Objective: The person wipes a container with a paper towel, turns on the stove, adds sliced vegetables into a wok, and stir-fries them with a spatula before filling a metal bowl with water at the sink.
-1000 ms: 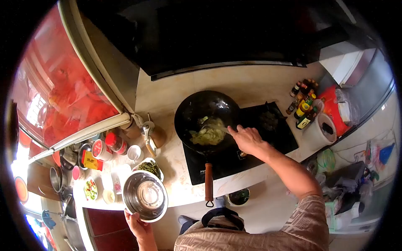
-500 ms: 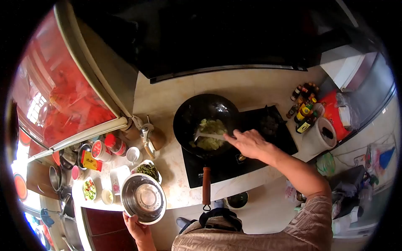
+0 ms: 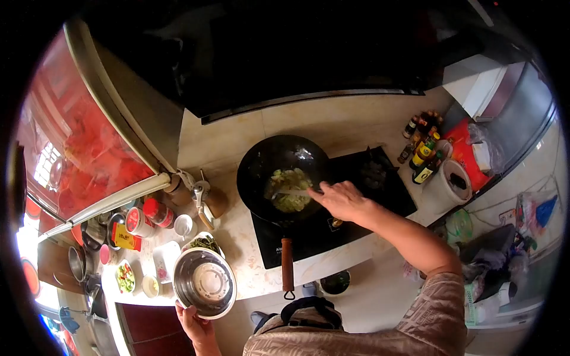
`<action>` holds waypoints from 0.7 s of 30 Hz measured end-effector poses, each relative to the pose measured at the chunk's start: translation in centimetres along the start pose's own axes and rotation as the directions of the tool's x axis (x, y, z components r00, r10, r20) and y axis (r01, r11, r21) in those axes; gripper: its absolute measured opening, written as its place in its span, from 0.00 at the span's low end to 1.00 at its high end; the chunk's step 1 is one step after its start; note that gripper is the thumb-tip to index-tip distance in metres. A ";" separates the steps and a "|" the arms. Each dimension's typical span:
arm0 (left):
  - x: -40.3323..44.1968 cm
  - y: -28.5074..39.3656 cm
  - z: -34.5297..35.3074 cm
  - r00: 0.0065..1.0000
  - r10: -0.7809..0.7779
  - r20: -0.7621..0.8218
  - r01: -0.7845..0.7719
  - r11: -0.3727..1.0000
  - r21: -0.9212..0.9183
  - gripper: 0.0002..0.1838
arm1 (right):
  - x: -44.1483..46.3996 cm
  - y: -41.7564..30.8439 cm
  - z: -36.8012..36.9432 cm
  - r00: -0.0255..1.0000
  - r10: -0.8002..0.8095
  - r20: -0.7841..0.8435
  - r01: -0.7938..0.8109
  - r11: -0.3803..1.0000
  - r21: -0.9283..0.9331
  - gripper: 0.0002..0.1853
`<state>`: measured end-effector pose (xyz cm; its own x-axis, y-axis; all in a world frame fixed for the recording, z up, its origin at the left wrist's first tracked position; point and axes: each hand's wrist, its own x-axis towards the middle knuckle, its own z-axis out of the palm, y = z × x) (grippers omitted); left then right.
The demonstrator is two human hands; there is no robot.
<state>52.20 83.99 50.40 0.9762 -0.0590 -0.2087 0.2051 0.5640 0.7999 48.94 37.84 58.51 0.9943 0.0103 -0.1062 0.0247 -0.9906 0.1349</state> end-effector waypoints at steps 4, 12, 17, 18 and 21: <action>-0.1 0.5 0.8 1.000 0.000 -0.029 -0.001 1.000 -0.020 0.09 | -3.3 -1.0 -4.0 0.969 0.212 0.126 -0.229 0.963 0.142 0.25; 0.6 0.6 1.8 1.000 -0.028 0.005 0.028 0.997 -0.074 0.09 | -1.6 -1.2 -0.7 0.934 0.356 0.022 -0.348 0.895 0.279 0.21; 1.3 -0.1 1.5 0.998 -0.023 0.059 0.027 0.997 -0.071 0.09 | 2.9 -2.5 4.2 0.858 0.501 -0.119 -0.434 0.828 0.355 0.23; 1.2 -0.2 1.6 0.997 -0.026 0.072 0.031 0.997 -0.070 0.09 | 3.4 -2.5 5.8 0.858 0.497 -0.130 -0.424 0.829 0.365 0.23; 0.7 0.1 2.8 1.000 -0.015 0.027 0.017 0.997 -0.076 0.08 | 2.3 -3.3 6.7 0.864 0.495 -0.090 -0.421 0.809 0.410 0.23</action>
<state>53.14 81.73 51.92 0.9745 -0.0902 -0.2053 0.2160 0.6238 0.7511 50.47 40.23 51.25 0.8807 -0.4694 0.0634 -0.4413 -0.8618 -0.2502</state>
